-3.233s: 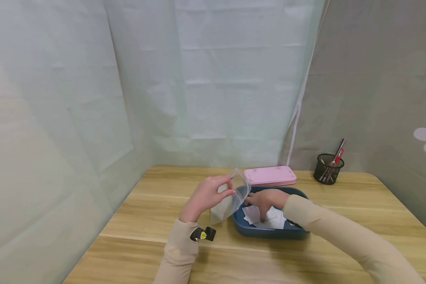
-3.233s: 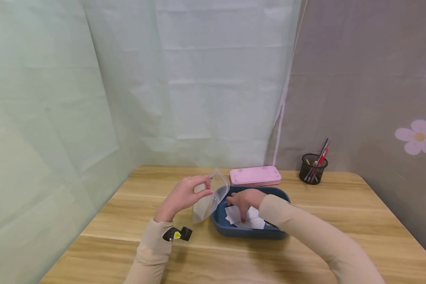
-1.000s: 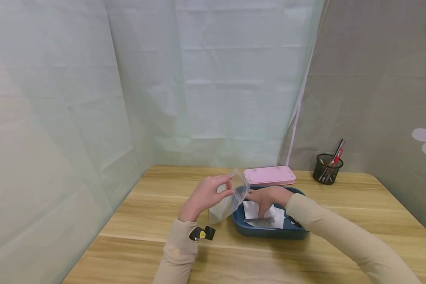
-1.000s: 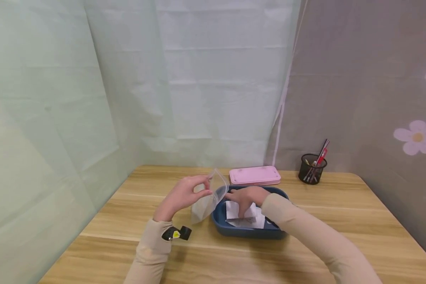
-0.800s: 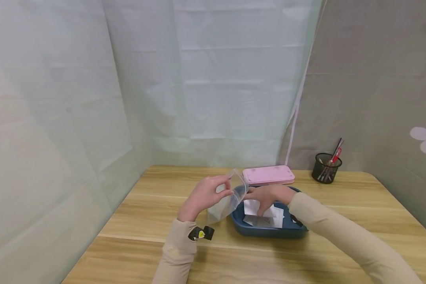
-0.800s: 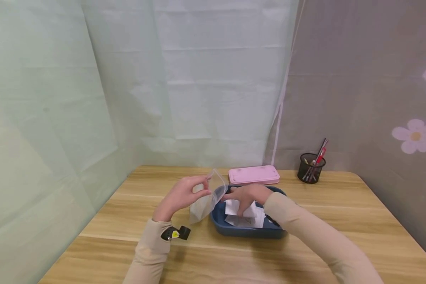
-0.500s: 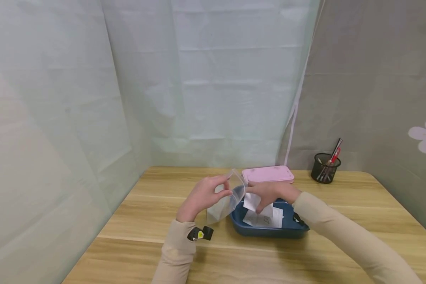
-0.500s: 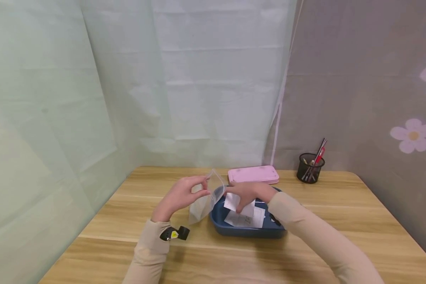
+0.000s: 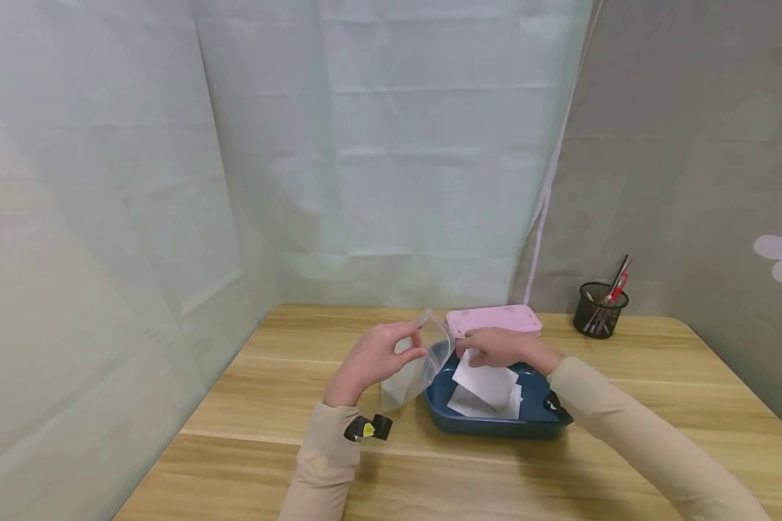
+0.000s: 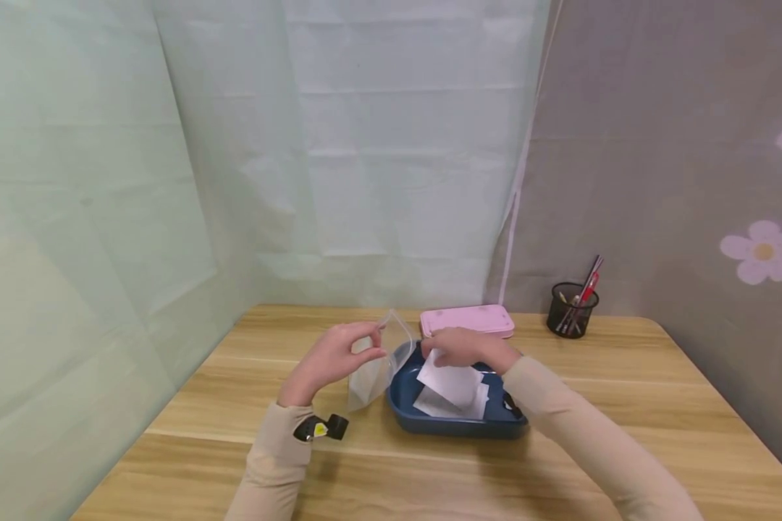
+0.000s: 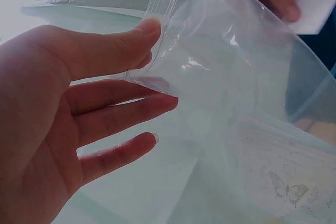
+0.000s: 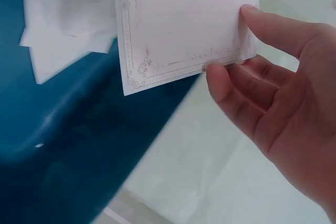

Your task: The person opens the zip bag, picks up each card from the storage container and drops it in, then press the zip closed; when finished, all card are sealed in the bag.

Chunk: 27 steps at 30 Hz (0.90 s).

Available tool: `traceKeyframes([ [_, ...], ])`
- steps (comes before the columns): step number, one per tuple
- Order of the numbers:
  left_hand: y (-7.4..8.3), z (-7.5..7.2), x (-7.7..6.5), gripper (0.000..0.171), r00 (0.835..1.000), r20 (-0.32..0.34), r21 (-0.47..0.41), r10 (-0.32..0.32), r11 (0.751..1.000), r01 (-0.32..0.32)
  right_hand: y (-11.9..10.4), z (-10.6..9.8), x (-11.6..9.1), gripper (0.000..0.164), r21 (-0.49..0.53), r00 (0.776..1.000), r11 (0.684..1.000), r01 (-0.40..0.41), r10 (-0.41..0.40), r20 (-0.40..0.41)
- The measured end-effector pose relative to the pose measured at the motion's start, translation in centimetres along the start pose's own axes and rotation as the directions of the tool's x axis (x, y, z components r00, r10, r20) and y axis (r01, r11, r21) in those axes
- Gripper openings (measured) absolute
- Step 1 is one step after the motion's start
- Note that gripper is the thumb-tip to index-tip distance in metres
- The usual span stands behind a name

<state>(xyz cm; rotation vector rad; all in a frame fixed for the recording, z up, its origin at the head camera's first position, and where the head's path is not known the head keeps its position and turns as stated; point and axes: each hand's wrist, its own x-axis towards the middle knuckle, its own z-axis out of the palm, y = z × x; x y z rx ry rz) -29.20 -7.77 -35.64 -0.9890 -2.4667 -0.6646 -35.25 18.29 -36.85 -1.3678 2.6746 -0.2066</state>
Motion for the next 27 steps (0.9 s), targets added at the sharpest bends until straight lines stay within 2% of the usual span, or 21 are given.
traceKeyframes([
  [2, 0.0, 0.0, 0.0, 0.015, 1.000, 0.000, 0.003, -0.003, 1.000, 0.003, 0.2, -0.6, -0.3, 0.018, -0.025, 0.999, 0.999, 0.031, -0.032, -0.042],
  [4, 0.0, 0.0, 0.0, 0.015, 1.000, 0.004, 0.003, -0.011, 1.000, 0.011, 0.3, -1.2, -0.7, 0.016, -0.035, 0.996, 0.999, 0.023, -0.025, -0.080],
  [8, -0.1, 0.0, 0.0, 0.016, 1.000, 0.010, 0.004, -0.019, 1.000, 0.019, 0.2, -2.1, -1.6, 0.015, -0.056, 0.985, 0.998, -0.025, 0.015, -0.171],
  [12, -0.2, 0.0, 0.0, 0.015, 1.000, 0.012, -0.001, -0.017, 1.000, 0.017, 0.0, -2.4, -2.2, 0.015, -0.026, 0.960, 0.997, -0.075, 0.065, -0.272],
  [17, -0.1, 0.0, 0.0, 0.015, 1.000, 0.014, -0.009, -0.016, 1.000, 0.016, -0.6, -2.7, -3.0, 0.017, 0.080, 0.912, 0.988, -0.131, 0.151, -0.381],
  [21, -0.1, -0.1, -0.1, 0.016, 1.000, 0.014, -0.005, -0.019, 1.000, 0.019, -1.3, -2.8, -3.4, 0.017, 0.166, 0.869, 0.968, -0.190, 0.244, -0.429],
  [25, -0.2, -0.1, -0.1, 0.016, 1.000, 0.012, 0.001, -0.024, 1.000, 0.024, -1.8, -2.5, -3.4, 0.015, 0.266, 0.806, 0.924, -0.275, 0.372, -0.461],
  [27, -0.2, -0.2, -0.1, 0.015, 1.000, 0.006, 0.002, -0.023, 1.000, 0.023, -1.9, -2.3, -3.4, 0.013, 0.303, 0.778, 0.909, -0.287, 0.406, -0.480],
])
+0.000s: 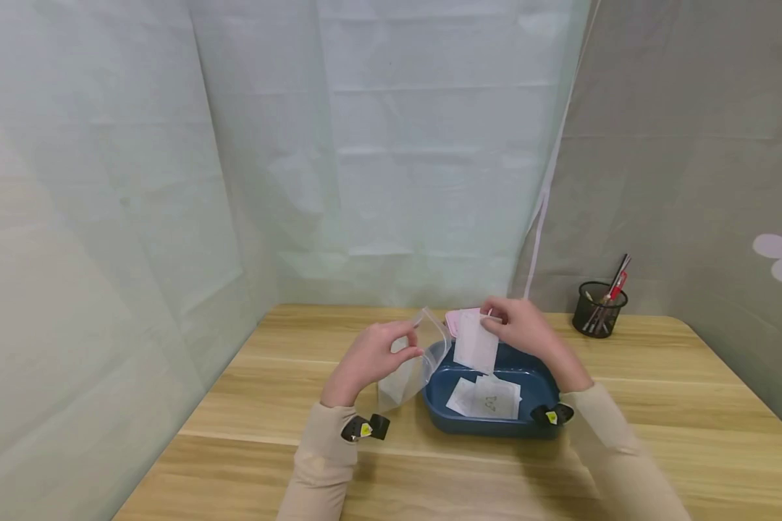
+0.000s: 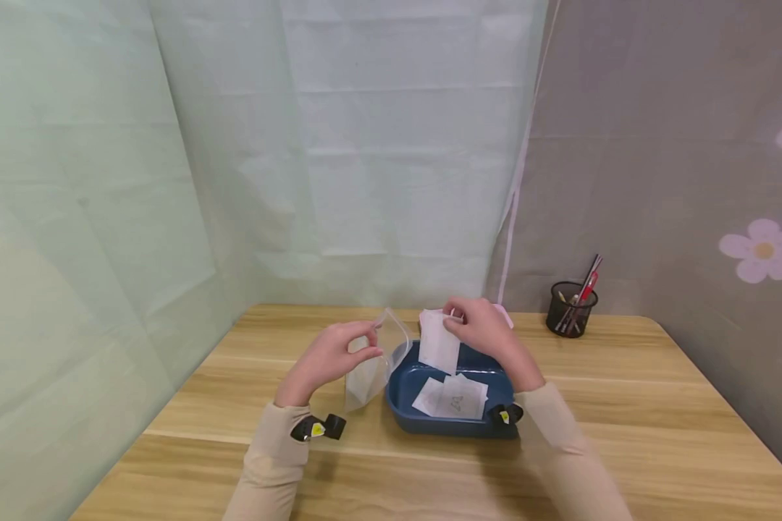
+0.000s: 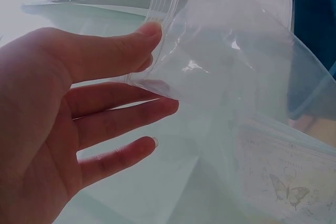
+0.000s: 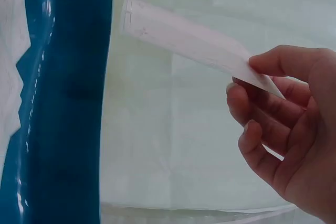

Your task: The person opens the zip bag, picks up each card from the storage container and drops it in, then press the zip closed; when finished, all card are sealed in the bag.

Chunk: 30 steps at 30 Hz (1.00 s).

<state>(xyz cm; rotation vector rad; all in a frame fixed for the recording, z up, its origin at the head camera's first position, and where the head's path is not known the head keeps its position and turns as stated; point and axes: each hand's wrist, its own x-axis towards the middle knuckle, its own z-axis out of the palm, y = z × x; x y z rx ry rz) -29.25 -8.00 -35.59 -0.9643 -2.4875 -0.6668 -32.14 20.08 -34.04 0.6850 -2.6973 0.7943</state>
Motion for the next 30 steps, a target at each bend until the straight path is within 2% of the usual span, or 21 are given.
traceKeyframes([
  [7, -0.1, 0.1, -0.1, 0.017, 1.000, -0.014, 0.017, 0.009, 1.000, -0.008, -0.3, 0.6, -0.5, 0.015, 0.066, 0.995, 0.995, -0.081, 0.084, -0.047],
  [14, -0.5, 0.2, 0.0, 0.017, 0.999, -0.038, 0.025, 0.026, 0.999, -0.025, -1.0, 0.9, -0.8, 0.017, 0.172, 0.982, 0.974, -0.146, 0.164, -0.096],
  [22, -0.6, 0.2, -0.1, 0.016, 0.999, -0.049, 0.036, 0.022, 0.999, -0.021, -1.9, 1.1, -1.2, 0.014, 0.318, 0.974, 0.936, -0.150, 0.196, -0.118],
  [27, -0.7, 0.2, 0.0, 0.016, 0.998, -0.064, 0.045, 0.025, 0.999, -0.022, -2.2, 1.1, -1.5, 0.011, 0.346, 0.970, 0.926, -0.154, 0.207, -0.124],
  [30, -0.3, 0.1, -0.2, 0.015, 0.997, -0.076, 0.053, 0.026, 0.998, -0.022, -2.3, 1.0, -1.9, 0.011, 0.336, 0.971, 0.931, -0.146, 0.200, -0.133],
])
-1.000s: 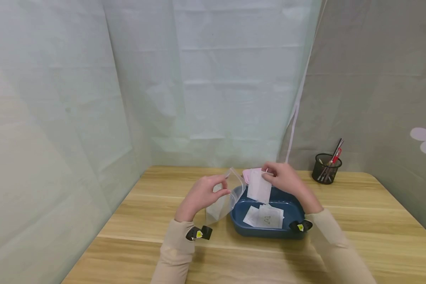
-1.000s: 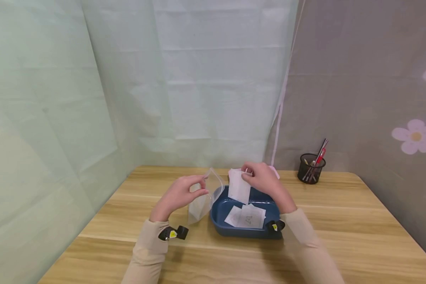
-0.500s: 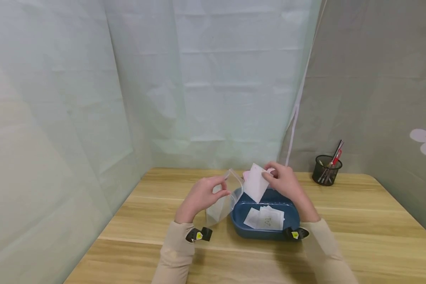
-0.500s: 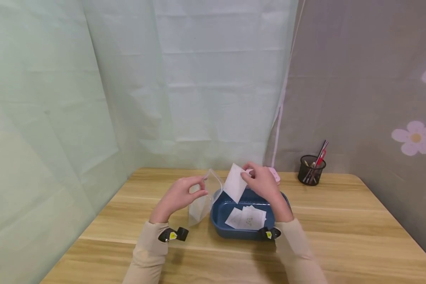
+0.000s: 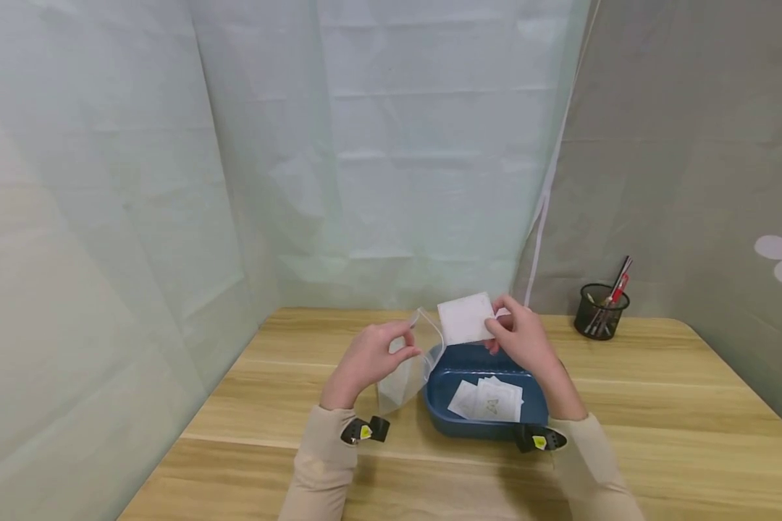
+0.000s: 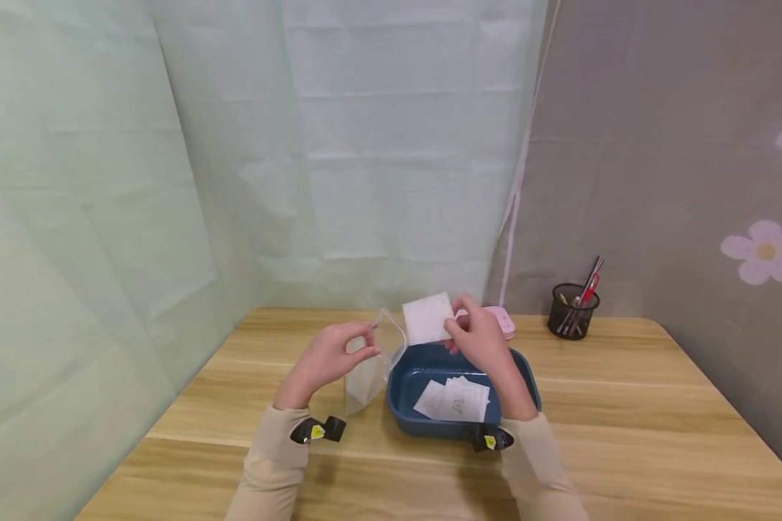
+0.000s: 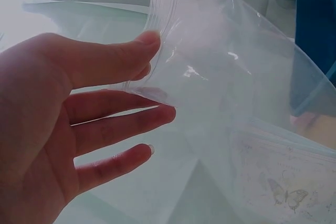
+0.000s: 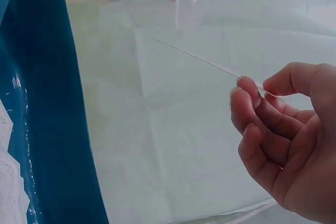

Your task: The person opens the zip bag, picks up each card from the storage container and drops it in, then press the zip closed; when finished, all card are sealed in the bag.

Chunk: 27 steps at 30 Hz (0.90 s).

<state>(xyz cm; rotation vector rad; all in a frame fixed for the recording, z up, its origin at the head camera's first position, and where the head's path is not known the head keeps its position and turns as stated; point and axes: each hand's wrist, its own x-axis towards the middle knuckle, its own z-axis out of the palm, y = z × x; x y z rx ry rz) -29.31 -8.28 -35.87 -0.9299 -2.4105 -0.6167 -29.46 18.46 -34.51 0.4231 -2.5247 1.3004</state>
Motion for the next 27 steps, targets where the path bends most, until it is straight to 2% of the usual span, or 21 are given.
traceKeyframes([
  [9, 0.21, 0.15, -0.05, 0.018, 0.999, -0.019, 0.000, -0.027, 1.000, 0.027, -0.03, -0.14, -0.38, 0.021, 0.002, 0.999, 1.000, 0.030, -0.030, -0.020],
  [14, 0.31, 0.23, 0.00, 0.017, 0.996, 0.005, 0.013, -0.088, 0.996, 0.088, -0.14, -0.32, -0.54, 0.036, 0.051, 0.998, 0.998, 0.040, -0.038, -0.040],
  [20, 0.35, 0.18, 0.06, 0.016, 0.993, 0.015, 0.017, -0.117, 0.993, 0.116, -0.20, -0.57, -0.50, 0.057, 0.054, 0.993, 0.996, 0.074, -0.069, -0.092],
  [27, 0.35, 0.14, 0.16, 0.017, 0.993, 0.019, 0.021, -0.120, 0.993, 0.119, -0.09, -0.65, -0.43, 0.056, 0.063, 0.982, 0.991, 0.122, -0.111, -0.152],
])
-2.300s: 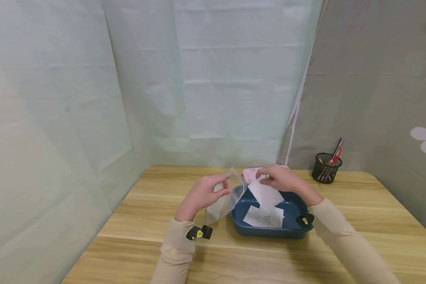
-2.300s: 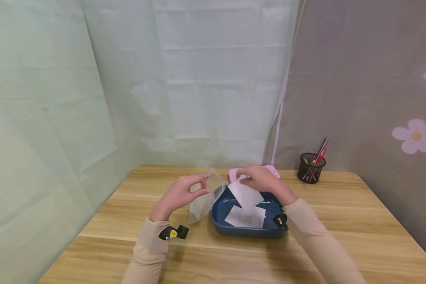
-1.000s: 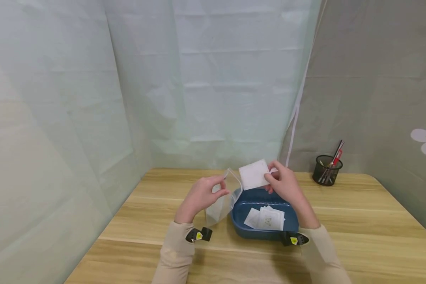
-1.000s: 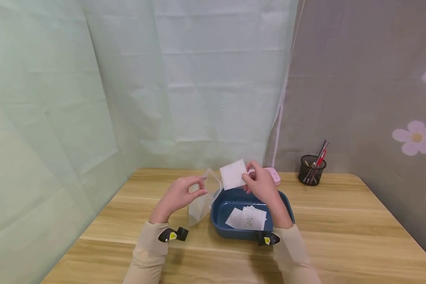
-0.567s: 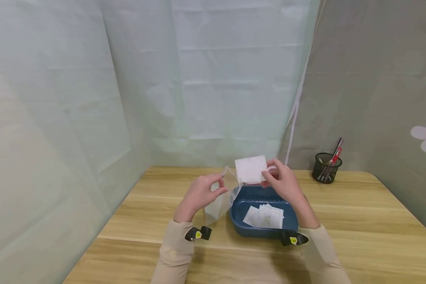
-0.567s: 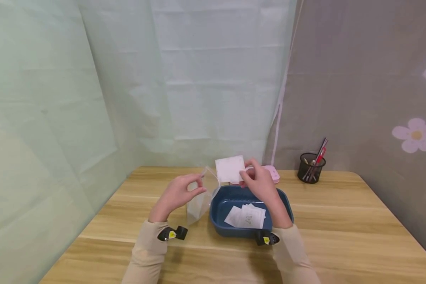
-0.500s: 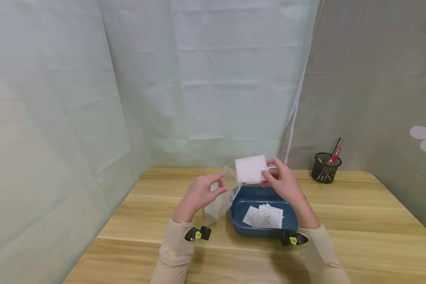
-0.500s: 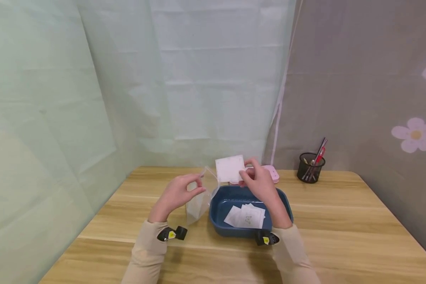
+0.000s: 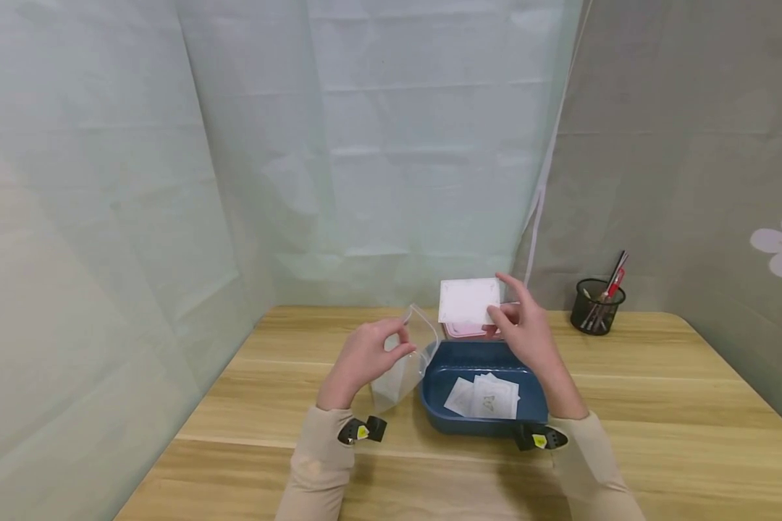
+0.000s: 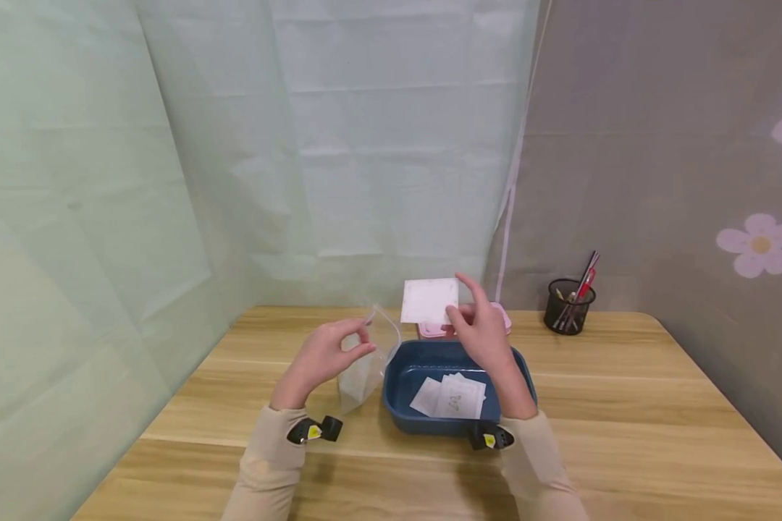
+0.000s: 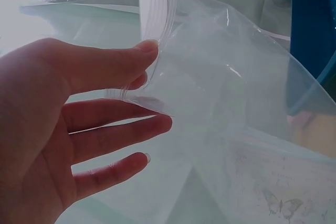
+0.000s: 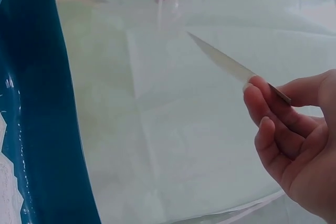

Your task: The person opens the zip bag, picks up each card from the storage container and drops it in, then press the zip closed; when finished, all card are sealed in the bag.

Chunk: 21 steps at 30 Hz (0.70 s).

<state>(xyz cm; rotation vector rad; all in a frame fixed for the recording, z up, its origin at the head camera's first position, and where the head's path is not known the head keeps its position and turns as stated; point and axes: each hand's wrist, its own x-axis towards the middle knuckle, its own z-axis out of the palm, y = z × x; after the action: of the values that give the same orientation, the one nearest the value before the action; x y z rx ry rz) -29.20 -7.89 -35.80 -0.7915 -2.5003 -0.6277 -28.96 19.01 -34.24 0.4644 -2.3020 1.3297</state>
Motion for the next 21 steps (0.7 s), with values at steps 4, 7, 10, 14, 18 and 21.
traceKeyframes([
  [4, 0.0, 0.0, 0.1, 0.017, 1.000, 0.005, 0.006, 0.002, 1.000, -0.002, -0.3, -0.1, -0.1, 0.053, 0.015, 1.000, 1.000, 0.014, -0.014, -0.026],
  [7, -0.1, 0.0, 0.1, 0.017, 1.000, 0.007, 0.008, 0.004, 1.000, -0.004, -0.7, 0.0, -0.3, 0.051, 0.008, 1.000, 1.000, 0.024, -0.024, -0.012],
  [10, -0.1, 0.1, 0.0, 0.017, 1.000, 0.008, 0.003, 0.000, 1.000, 0.000, -1.0, 0.5, -0.4, 0.050, 0.012, 0.998, 0.998, 0.058, -0.058, 0.014],
  [14, 0.0, 0.2, -0.1, 0.017, 1.000, 0.008, 0.004, -0.010, 1.000, 0.010, -1.0, 1.1, -0.6, 0.048, 0.006, 0.993, 0.994, 0.105, -0.105, 0.054],
  [18, 0.2, 0.3, -0.1, 0.018, 1.000, 0.003, 0.005, 0.004, 1.000, -0.004, -1.1, 1.6, -0.7, 0.042, -0.032, 0.990, 0.994, 0.104, -0.100, 0.099],
  [21, 0.4, 0.5, 0.0, 0.019, 1.000, -0.001, 0.000, 0.014, 1.000, -0.014, -1.1, 1.6, -0.7, 0.037, -0.043, 0.989, 0.995, 0.087, -0.081, 0.123],
])
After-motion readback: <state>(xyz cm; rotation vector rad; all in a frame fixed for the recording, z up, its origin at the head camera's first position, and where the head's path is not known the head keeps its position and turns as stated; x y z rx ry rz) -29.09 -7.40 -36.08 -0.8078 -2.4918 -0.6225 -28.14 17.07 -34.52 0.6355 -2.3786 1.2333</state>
